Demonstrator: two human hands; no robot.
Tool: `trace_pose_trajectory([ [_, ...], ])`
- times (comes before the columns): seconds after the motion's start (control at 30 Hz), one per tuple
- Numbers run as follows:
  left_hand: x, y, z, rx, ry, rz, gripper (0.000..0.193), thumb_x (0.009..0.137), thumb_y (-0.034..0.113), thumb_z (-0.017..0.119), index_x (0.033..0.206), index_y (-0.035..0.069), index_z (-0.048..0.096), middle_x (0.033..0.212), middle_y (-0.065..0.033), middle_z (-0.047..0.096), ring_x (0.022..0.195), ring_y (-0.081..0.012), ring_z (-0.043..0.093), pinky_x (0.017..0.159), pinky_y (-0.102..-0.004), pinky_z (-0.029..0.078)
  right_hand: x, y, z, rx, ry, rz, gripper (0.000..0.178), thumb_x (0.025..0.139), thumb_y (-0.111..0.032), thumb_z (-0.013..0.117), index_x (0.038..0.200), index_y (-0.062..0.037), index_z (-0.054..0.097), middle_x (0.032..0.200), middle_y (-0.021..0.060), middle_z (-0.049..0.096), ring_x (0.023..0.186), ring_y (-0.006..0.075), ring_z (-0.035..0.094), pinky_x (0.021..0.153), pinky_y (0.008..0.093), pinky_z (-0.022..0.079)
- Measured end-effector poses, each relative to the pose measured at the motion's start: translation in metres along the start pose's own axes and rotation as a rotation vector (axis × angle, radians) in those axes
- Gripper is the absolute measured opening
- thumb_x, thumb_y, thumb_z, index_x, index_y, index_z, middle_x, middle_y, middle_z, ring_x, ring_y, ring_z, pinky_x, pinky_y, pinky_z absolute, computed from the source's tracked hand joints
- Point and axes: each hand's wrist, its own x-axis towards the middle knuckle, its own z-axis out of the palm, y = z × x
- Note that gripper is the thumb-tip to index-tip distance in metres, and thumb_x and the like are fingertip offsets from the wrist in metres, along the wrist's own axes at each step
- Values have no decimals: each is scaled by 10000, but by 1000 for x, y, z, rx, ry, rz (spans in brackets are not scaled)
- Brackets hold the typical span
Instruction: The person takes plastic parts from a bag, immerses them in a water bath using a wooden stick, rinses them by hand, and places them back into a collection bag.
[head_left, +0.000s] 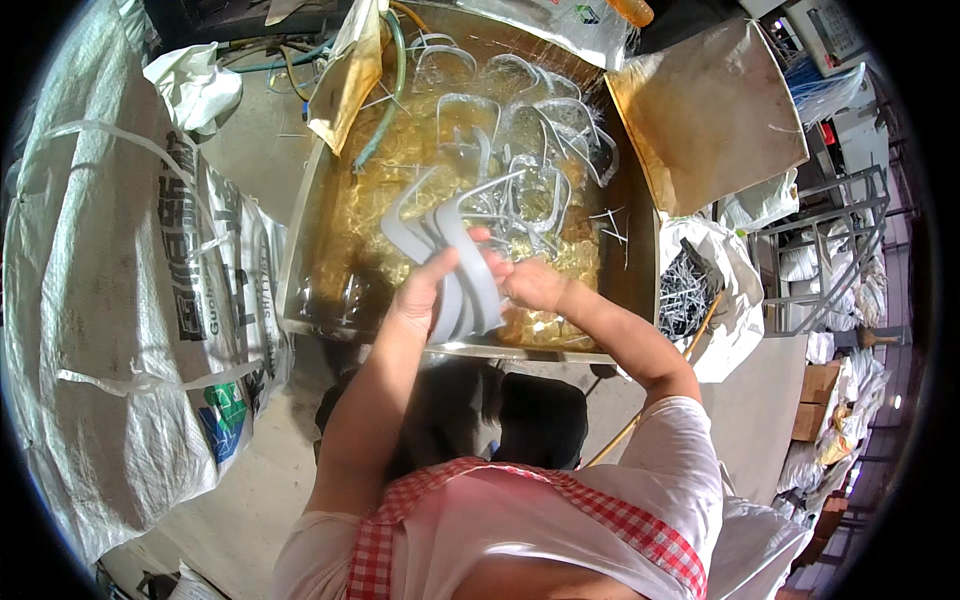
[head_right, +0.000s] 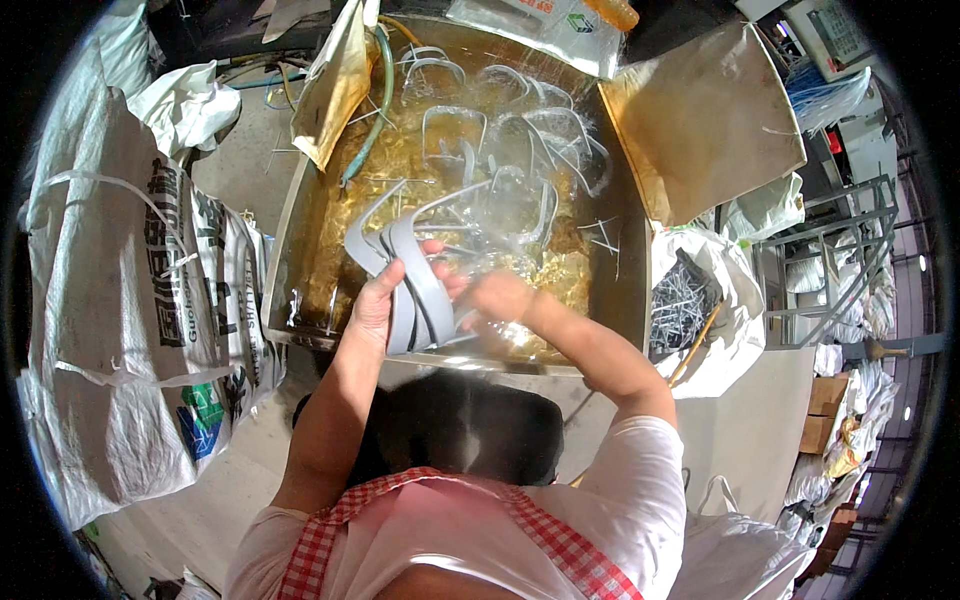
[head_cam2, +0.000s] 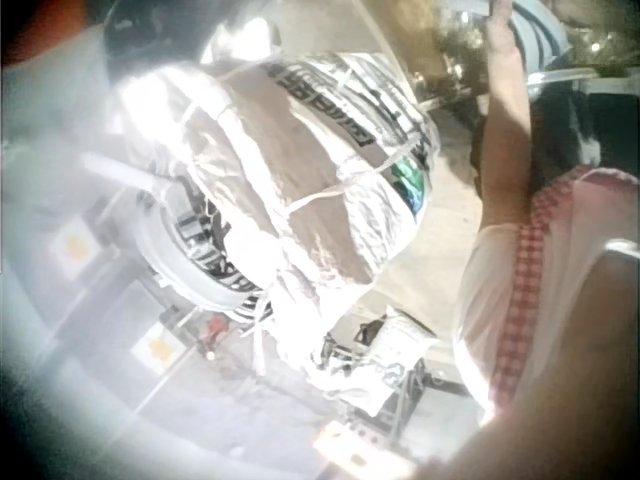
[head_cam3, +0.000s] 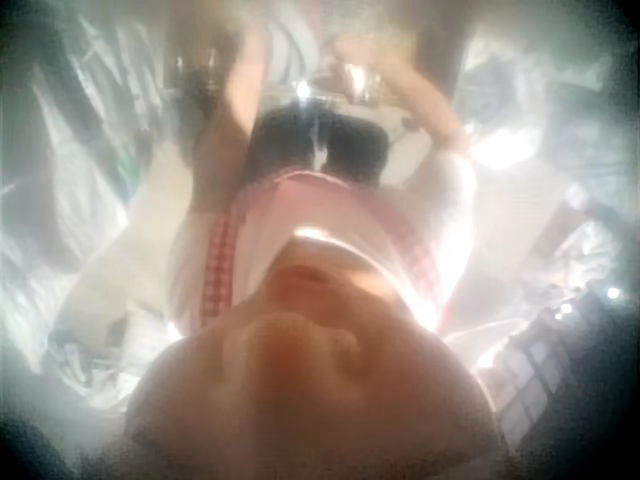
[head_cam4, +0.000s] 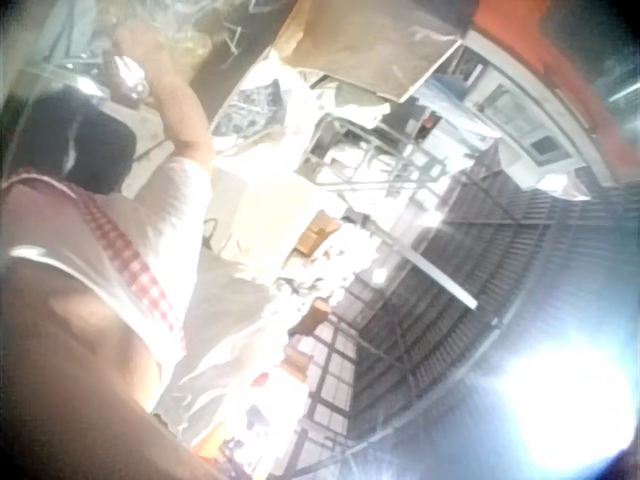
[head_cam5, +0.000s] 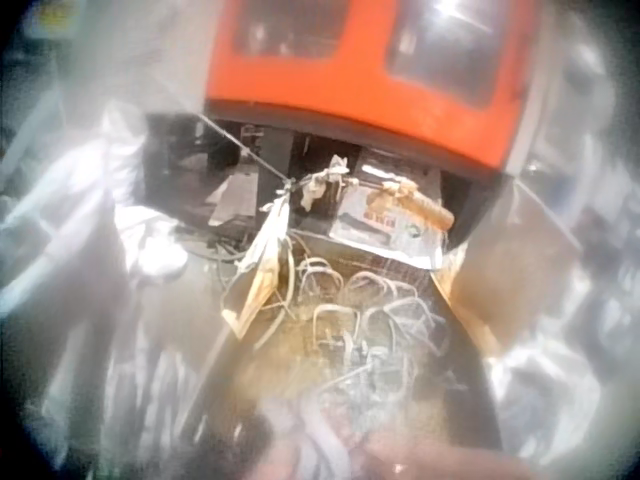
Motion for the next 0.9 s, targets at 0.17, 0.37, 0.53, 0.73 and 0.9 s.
trace_pose_trajectory([
  [0.17,1,9,-10,78,-1,-10,440,714,113,666,1104,13,488,906,-161,610,864,-287,610,762,-413,504,-12,11,-8,233,513,-203,354,646,-322,702,908,-103,609,855,67,620,815,258,583,738,366,444],
  [0.37,3,-4,4,495,-123,-157,546,652,131,722,1119,-16,480,904,-154,617,827,-258,616,773,-359,496,18,-2,-69,-282,911,-79,555,641,-159,693,1156,-61,512,1186,125,516,1108,273,483,908,388,372],
  [0.53,-1,-8,15,201,-331,-328,748,606,229,762,1218,-30,420,960,-179,614,902,-285,605,844,-358,468,42,2,-48,353,667,-53,480,721,-166,584,1192,-116,508,1100,129,553,1006,290,514,878,406,394],
  [0.73,-4,-5,16,142,-257,-254,1008,560,543,746,1274,-32,326,1212,-212,463,1013,-371,536,884,-519,437,38,9,-55,157,502,13,314,748,-168,567,1055,-103,560,938,120,600,905,271,551,781,347,431],
  [0.9,3,-5,-25,411,-174,-56,904,667,667,572,1229,-18,392,1158,-171,518,952,-275,577,818,-409,480,38,9,-37,627,374,138,275,811,-172,536,1072,-86,548,968,109,611,895,186,582,797,302,443],
])
